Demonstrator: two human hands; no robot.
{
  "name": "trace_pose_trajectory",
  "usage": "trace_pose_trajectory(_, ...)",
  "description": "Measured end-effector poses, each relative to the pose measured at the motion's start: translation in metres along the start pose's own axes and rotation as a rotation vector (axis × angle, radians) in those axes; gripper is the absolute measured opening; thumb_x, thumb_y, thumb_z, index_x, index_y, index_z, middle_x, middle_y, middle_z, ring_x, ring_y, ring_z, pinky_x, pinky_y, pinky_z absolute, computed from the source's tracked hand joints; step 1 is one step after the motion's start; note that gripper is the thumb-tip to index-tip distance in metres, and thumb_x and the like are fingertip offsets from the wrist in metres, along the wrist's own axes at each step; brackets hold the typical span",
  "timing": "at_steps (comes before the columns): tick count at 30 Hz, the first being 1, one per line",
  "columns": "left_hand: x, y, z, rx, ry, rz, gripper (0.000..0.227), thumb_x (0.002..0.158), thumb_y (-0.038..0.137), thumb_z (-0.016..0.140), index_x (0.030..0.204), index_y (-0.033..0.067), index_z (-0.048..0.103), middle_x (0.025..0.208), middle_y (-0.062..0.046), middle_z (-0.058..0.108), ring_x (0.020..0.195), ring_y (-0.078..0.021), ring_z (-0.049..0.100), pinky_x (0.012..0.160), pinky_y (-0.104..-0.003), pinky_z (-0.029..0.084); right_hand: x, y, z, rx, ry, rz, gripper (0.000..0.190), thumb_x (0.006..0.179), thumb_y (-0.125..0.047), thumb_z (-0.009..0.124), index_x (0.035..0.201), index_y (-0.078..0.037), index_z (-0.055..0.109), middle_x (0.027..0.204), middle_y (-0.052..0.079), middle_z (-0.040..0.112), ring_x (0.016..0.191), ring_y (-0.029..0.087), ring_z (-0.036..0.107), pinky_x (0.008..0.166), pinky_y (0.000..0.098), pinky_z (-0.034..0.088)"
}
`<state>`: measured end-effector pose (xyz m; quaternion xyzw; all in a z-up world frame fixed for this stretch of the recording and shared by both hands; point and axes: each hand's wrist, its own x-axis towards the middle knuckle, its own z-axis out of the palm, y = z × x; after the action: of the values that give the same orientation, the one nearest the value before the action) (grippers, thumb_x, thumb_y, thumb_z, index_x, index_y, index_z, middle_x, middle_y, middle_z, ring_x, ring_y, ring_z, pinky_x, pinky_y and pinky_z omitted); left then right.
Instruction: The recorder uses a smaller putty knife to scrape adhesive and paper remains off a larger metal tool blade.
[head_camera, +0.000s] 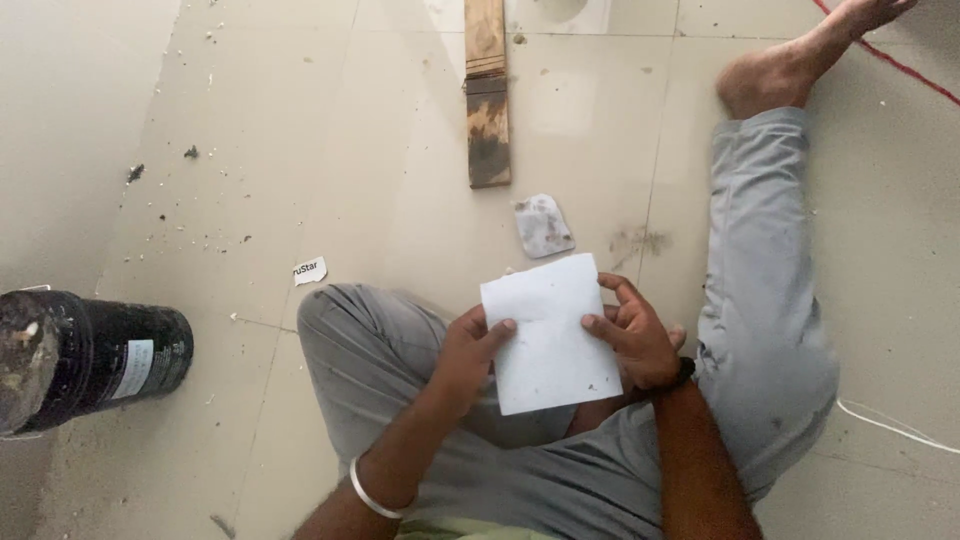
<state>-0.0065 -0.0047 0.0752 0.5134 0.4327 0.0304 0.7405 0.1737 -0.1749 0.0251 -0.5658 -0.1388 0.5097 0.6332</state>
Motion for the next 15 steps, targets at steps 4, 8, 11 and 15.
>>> trace_pose_trajectory(4,0.001,-0.007,-0.01,0.01,-0.031,0.068,0.034,0.098,0.014,0.064,0.129,-0.0008,0.067,0.104,-0.011,0.076,0.085,-0.0162,0.07,0.075,-0.033,0.059,0.0,-0.003,0.0,0.076,0.022,-0.018,0.063,0.091,-0.014,0.067,0.145,-0.001,0.038,0.093,0.02,0.077,0.082,0.02,0.073,0.071,0.0336,0.059)
trace_pose_trajectory(8,-0.01,0.011,-0.008,0.105,0.044,-0.041,0.041,0.096,0.02,0.066,0.132,0.0027,0.065,0.101,-0.009,0.074,0.081,-0.0152,0.064,0.07,-0.033,0.054,0.0,-0.001,0.004,0.106,0.004,-0.034,0.058,0.092,-0.01,0.066,0.143,-0.001,0.042,0.09,0.021,0.075,0.074,0.019,0.071,0.065,0.0324,0.058)
trace_pose_trajectory(11,-0.014,0.021,-0.011,0.139,0.08,-0.086,0.05,0.094,0.026,0.067,0.139,0.0062,0.058,0.101,-0.007,0.071,0.081,-0.0141,0.064,0.069,-0.031,0.054,-0.002,-0.006,0.004,0.066,-0.014,-0.022,0.053,0.092,-0.009,0.066,0.14,-0.001,0.046,0.09,0.019,0.076,0.074,0.017,0.071,0.064,0.03,0.058)
trace_pose_trajectory(15,-0.012,0.017,-0.022,0.078,0.001,-0.02,0.061,0.092,0.027,0.071,0.145,0.0029,0.053,0.105,-0.01,0.069,0.086,-0.0115,0.069,0.071,-0.027,0.059,-0.005,-0.012,0.004,0.063,-0.084,0.011,0.048,0.092,-0.009,0.065,0.136,0.001,0.05,0.092,0.016,0.077,0.075,0.015,0.072,0.064,0.0283,0.059)
